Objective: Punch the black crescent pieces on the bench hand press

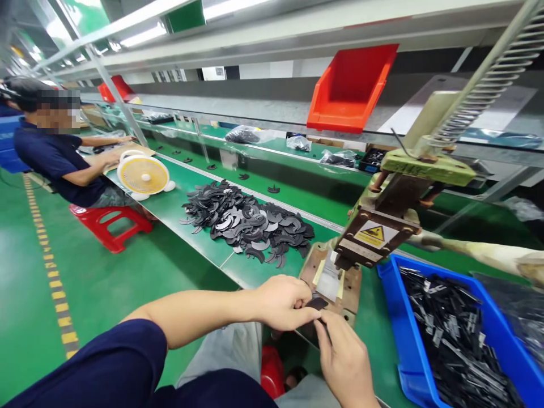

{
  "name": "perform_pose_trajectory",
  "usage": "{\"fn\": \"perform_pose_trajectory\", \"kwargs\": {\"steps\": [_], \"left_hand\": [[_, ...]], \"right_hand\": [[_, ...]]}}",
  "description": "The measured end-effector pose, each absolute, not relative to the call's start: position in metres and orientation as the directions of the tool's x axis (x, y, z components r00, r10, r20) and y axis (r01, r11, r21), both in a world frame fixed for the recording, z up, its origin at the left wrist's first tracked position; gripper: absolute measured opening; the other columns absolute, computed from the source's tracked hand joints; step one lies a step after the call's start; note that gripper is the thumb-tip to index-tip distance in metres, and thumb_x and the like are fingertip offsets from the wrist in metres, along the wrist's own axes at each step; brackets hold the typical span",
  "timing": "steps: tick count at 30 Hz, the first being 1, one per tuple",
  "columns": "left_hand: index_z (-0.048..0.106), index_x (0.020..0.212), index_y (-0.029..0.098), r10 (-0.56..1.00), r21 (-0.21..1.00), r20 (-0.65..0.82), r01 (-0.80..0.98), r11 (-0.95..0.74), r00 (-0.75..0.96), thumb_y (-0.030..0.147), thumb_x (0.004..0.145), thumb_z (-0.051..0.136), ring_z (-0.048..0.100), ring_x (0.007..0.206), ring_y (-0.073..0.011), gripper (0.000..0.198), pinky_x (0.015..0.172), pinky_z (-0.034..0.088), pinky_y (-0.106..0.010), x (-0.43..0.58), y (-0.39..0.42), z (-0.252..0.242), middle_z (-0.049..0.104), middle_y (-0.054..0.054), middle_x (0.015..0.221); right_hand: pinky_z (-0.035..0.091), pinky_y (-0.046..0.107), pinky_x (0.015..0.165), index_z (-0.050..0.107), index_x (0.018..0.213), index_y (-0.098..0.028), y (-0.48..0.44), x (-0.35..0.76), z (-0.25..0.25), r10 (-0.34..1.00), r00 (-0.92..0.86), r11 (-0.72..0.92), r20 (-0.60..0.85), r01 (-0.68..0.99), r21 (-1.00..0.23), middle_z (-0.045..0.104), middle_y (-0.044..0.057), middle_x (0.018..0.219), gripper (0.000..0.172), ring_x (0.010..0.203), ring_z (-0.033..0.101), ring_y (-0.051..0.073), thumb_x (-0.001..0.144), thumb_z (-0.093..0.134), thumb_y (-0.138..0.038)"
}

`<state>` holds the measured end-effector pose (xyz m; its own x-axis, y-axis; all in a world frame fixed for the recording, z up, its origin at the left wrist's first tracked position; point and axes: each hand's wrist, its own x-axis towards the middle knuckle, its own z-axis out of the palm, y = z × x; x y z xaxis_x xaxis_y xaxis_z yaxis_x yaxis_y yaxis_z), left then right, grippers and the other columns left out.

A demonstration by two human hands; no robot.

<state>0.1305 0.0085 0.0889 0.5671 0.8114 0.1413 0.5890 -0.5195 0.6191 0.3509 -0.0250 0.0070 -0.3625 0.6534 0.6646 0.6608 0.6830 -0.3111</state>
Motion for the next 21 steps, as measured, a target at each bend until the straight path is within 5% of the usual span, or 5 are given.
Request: {"fn": "perform_pose_trajectory", "kwargs": {"steps": [7,14,18,21], "left_hand": [[0.048,0.066,0.023,0.873,0.793,-0.041,0.548,-0.268,0.487,0.060,0.093,0.064,0.045,0.063,-0.0155,0.049,0.057,0.026,-0.030,0.134,0.011,0.081,0.053,0.001,0.065],[0.042,0.067,0.022,0.796,0.967,-0.133,0.254,-0.027,0.591,0.077,0.089,0.063,0.033,0.062,-0.0107,0.063,0.057,0.026,-0.026,0.127,0.013,0.071,0.035,0.007,0.064],[0.056,0.090,0.020,0.862,0.990,-0.064,0.139,-0.008,0.503,0.061,0.086,0.080,0.043,0.068,-0.0101,0.048,0.063,0.035,-0.023,0.120,0.007,0.074,0.048,0.007,0.075],[0.061,0.116,0.019,0.809,0.986,-0.147,0.020,0.165,0.569,0.058,0.083,0.085,0.059,0.078,-0.0133,0.056,0.071,0.049,-0.025,0.115,0.002,0.074,0.065,0.000,0.092]], "right_hand": [[0.063,0.037,0.084,0.070,0.116,-0.023,-0.028,0.349,0.014,0.609,-0.352,0.719,0.711,0.623,-0.307,0.078,0.008,0.102,0.020,0.092,0.076,0.022,0.097,0.067,-0.020],[0.062,0.039,0.083,0.069,0.118,-0.024,-0.042,0.336,0.030,0.679,-0.295,0.691,0.672,0.565,-0.450,0.077,0.008,0.102,0.028,0.092,0.074,0.022,0.093,0.065,-0.011],[0.063,0.040,0.084,0.069,0.123,-0.025,-0.045,0.335,0.035,0.678,-0.250,0.697,0.692,0.518,-0.496,0.078,0.008,0.105,0.031,0.096,0.075,0.022,0.096,0.061,-0.013],[0.064,0.041,0.086,0.069,0.124,-0.026,-0.045,0.335,0.037,0.677,-0.277,0.712,0.682,0.482,-0.511,0.079,0.008,0.106,0.029,0.098,0.075,0.022,0.098,0.059,-0.016]]}}
